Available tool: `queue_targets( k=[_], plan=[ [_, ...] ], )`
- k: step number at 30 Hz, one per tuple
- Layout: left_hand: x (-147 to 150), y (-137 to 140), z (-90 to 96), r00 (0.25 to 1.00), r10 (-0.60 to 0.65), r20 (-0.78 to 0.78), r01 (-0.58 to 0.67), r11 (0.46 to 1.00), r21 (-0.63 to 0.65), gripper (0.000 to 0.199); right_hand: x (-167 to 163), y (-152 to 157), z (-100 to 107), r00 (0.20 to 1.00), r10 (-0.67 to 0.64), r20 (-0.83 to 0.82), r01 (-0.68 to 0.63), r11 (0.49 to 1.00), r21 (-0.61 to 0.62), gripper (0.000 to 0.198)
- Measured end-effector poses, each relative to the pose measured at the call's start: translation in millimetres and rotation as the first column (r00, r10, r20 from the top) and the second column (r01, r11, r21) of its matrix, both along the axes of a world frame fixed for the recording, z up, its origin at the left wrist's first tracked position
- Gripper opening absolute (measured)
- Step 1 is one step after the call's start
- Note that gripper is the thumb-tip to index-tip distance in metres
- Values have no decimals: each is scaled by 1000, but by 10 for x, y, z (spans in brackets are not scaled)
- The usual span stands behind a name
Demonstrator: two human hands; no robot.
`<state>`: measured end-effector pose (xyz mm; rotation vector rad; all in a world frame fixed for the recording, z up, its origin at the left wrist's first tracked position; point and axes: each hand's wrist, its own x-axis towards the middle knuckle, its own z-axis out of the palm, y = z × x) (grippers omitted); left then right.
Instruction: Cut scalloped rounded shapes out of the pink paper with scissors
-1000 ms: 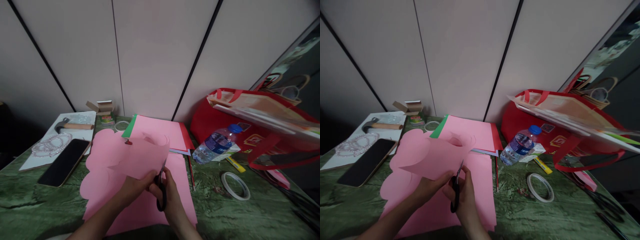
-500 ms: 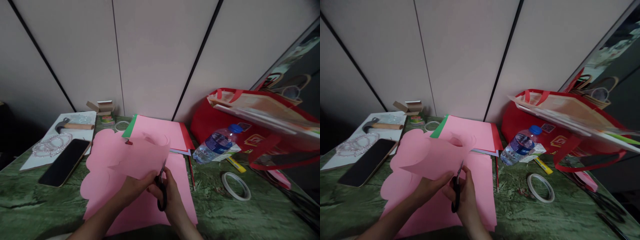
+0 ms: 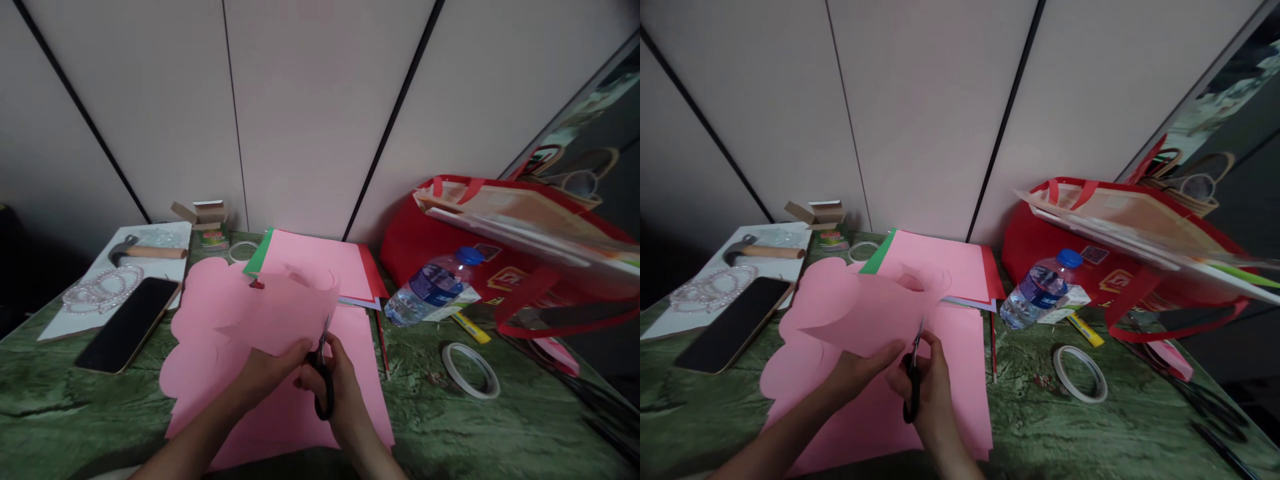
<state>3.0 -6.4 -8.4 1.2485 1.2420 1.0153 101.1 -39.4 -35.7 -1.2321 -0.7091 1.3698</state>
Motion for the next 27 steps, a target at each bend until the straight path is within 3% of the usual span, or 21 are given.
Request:
queue_targets(
  k=[13, 27],
  plan=[
    [-110, 102, -103, 986, -162, -28, 162, 987, 0, 12, -10, 4, 87, 999, -38, -10, 38, 998, -59, 50],
    [-121, 108, -49, 991, -131, 0, 131, 991, 1, 12, -1, -4, 67, 999, 15, 44, -14, 1000, -27, 40]
  ],
)
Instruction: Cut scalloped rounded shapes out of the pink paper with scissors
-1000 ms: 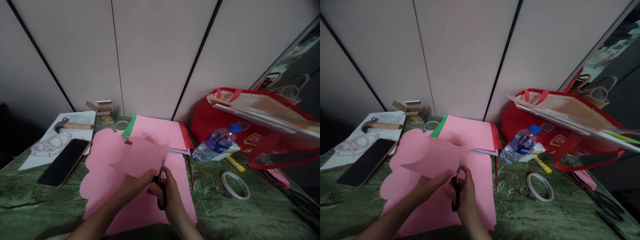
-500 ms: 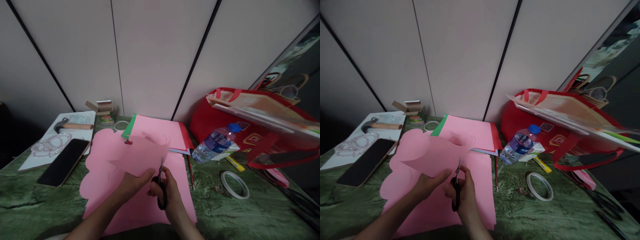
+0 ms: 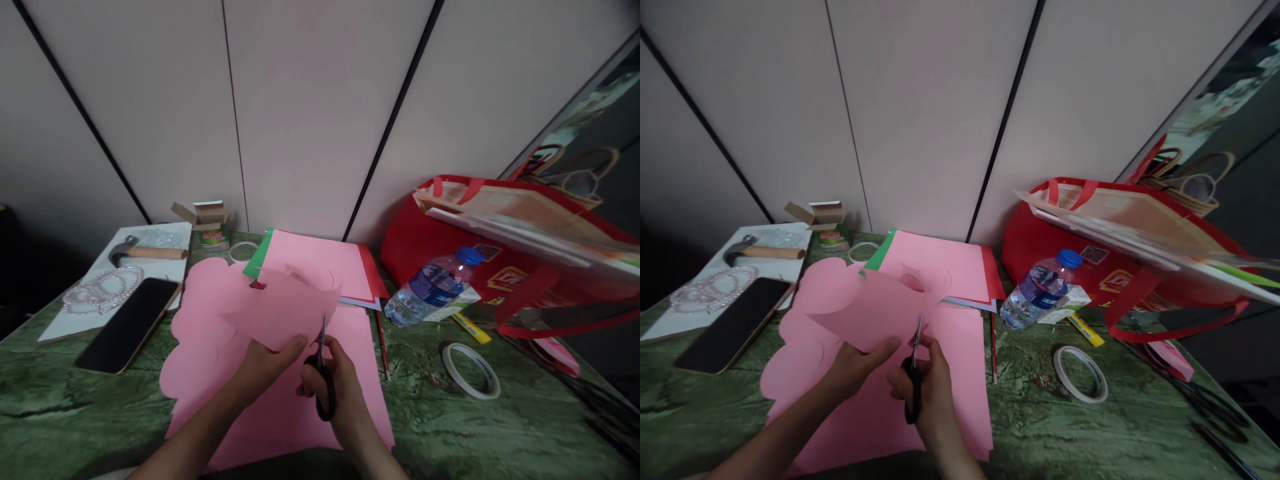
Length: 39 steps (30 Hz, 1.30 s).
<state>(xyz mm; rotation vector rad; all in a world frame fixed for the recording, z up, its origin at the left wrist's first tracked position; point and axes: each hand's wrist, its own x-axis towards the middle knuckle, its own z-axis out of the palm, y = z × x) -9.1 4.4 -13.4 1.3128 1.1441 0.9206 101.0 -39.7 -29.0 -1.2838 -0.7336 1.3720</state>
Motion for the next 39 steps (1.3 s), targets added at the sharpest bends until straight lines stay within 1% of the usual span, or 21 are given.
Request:
queue_targets(
  k=[3, 8, 11, 14, 18, 24, 28, 32, 35, 39],
  plan=[
    [-6, 3, -31, 1000, 2, 29, -2, 1000, 2, 12, 1, -2, -9, 1000, 10, 3, -10, 1000, 16, 39],
    [-7, 16, -61, 997, 16, 75, -18, 1000, 17, 12, 7, 11, -107, 999, 19, -45, -18, 999, 28, 40],
    [-9, 26, -59, 996, 15, 92, -17, 1000, 19, 13, 8, 13, -131, 998, 27, -58, -24, 999, 42, 39],
    [-13, 33, -57, 996, 25, 85, -27, 999, 27, 13, 11, 2, -116, 999, 27, -48, -24, 998, 59, 38],
    [-18, 36, -51, 996, 32, 86, -36, 998, 42, 15, 21, -18, -102, 998, 70, 8, -70, 993, 92, 36],
    [-14, 47, -45, 997, 45, 66, -50, 996, 68, 17, 15, -10, -153, 999, 49, -11, -48, 996, 74, 39],
    [-17, 55, -75, 994, 63, 85, -69, 995, 73, 16, 2, -9, -163, 999, 46, -28, -44, 997, 69, 42],
    [-10, 23, -55, 995, 86, 52, -87, 996, 27, 13, -25, -20, -186, 998, 59, -25, -58, 997, 50, 45],
    [5, -12, 6, 998, 51, 30, -50, 998, -37, 14, -49, -24, -229, 998, 59, -36, -58, 998, 21, 49],
    [26, -35, 82, 996, 94, -3, -94, 995, -42, 16, -51, -19, -278, 997, 71, -38, -68, 995, 67, 54]
  ],
)
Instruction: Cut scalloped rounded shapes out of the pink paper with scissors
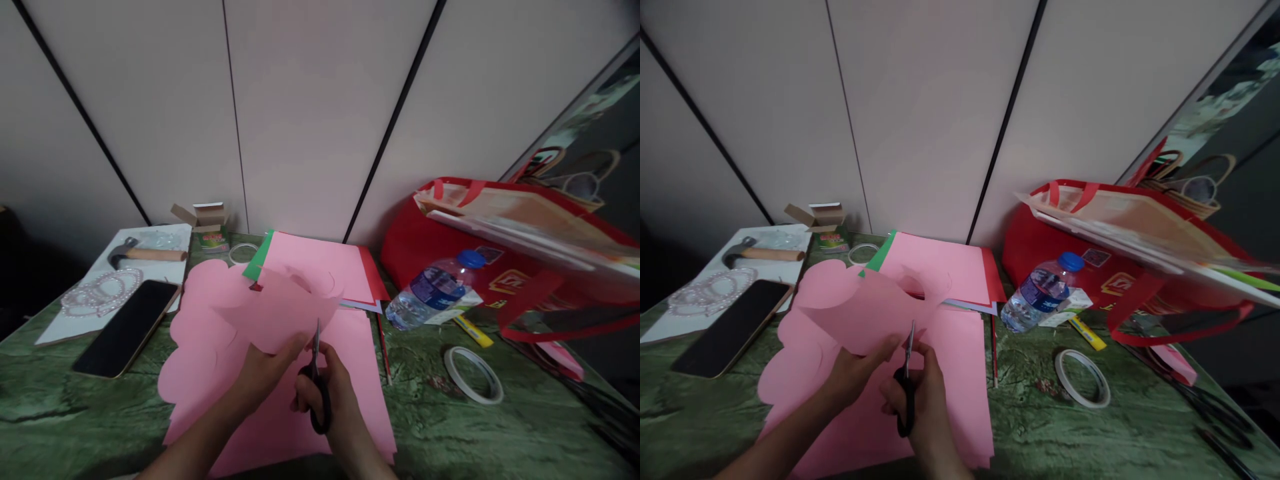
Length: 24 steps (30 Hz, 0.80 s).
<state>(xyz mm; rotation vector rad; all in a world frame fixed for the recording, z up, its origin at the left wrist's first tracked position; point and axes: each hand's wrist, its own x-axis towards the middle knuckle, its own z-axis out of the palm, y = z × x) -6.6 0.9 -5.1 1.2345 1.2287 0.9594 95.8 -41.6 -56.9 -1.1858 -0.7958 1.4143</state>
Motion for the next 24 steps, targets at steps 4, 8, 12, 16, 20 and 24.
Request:
queue_targets(
  k=[4, 8, 12, 16, 20, 24],
  plan=[
    [29, -21, 41, 999, -52, 1, 52, 998, -37, 12, 33, 12, 26, 999, -18, -51, 22, 996, 84, 60],
    [51, -38, 59, 996, -83, 19, 82, 997, 7, 11, 56, 3, 148, 991, 7, -135, 11, 991, 131, 63],
    [48, -32, 59, 995, -103, 9, 103, 995, 7, 13, 61, -6, 212, 989, 27, -147, -4, 987, 158, 56],
    [36, -23, 39, 993, -116, -5, 116, 993, 14, 11, 66, -1, 177, 990, 14, -139, 3, 992, 124, 56],
    [23, -13, -6, 991, -135, -14, 135, 991, 27, 10, 79, -8, 153, 993, 0, -115, 10, 996, 91, 58],
    [12, -3, -49, 988, -153, -25, 154, 988, 30, 9, 86, -14, 143, 995, -3, -99, 12, 995, 99, 55]
  ],
)
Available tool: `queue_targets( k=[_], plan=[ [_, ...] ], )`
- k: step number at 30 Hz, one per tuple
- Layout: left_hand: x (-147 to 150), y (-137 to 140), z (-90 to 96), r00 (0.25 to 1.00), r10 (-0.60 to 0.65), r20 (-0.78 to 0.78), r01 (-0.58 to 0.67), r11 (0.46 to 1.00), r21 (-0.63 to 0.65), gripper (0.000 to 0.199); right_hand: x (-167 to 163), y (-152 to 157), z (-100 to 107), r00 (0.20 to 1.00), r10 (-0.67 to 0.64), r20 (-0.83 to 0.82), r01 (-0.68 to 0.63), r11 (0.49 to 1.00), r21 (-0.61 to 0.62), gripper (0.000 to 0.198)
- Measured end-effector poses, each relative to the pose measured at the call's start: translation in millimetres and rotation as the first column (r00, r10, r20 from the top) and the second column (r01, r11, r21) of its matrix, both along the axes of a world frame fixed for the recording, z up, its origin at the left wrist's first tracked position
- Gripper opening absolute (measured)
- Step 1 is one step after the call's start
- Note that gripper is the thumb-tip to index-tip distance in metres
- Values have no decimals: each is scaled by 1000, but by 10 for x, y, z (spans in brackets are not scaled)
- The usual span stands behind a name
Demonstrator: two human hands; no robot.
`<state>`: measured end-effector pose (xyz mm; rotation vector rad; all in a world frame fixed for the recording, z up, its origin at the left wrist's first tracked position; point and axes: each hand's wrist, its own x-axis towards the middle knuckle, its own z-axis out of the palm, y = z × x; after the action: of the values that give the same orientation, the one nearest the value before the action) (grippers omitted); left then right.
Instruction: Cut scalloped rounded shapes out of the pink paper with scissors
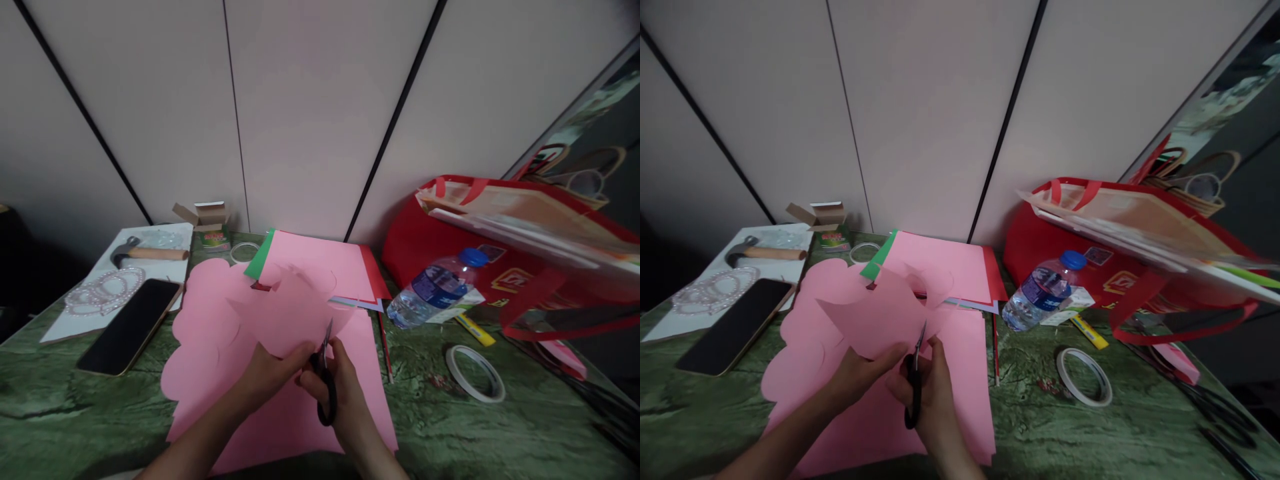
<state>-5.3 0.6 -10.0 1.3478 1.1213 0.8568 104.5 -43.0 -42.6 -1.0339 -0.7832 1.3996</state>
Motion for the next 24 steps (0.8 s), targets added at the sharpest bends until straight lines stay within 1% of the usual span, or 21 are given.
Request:
queue_targets(
  k=[2, 5, 11, 16, 20, 24],
  plan=[
    [-1, 3, -15, 1000, 6, -3, -6, 1000, -2, 10, -3, 6, -3, 1000, -23, 8, 23, 999, -33, 54],
    [2, 6, -33, 1000, 15, 11, -15, 1000, 4, 11, -13, 26, -2, 999, -38, 27, 40, 995, -89, 60],
    [7, 15, -46, 1000, 5, 14, -5, 1000, -10, 14, -24, 55, -32, 997, -78, 18, 80, 987, -140, 67],
    [11, 29, -31, 999, 31, 36, -31, 999, -9, 10, -24, 40, -60, 997, -74, 32, 77, 989, -128, 69],
    [9, 38, -27, 998, 10, 57, -10, 1000, -8, 12, -19, 48, -91, 994, -98, 44, 104, 981, -163, 68],
    [-11, 40, -45, 997, 27, 66, -27, 1000, 7, 17, -21, 73, -116, 995, -95, 44, 101, 984, -150, 63]
  ],
)
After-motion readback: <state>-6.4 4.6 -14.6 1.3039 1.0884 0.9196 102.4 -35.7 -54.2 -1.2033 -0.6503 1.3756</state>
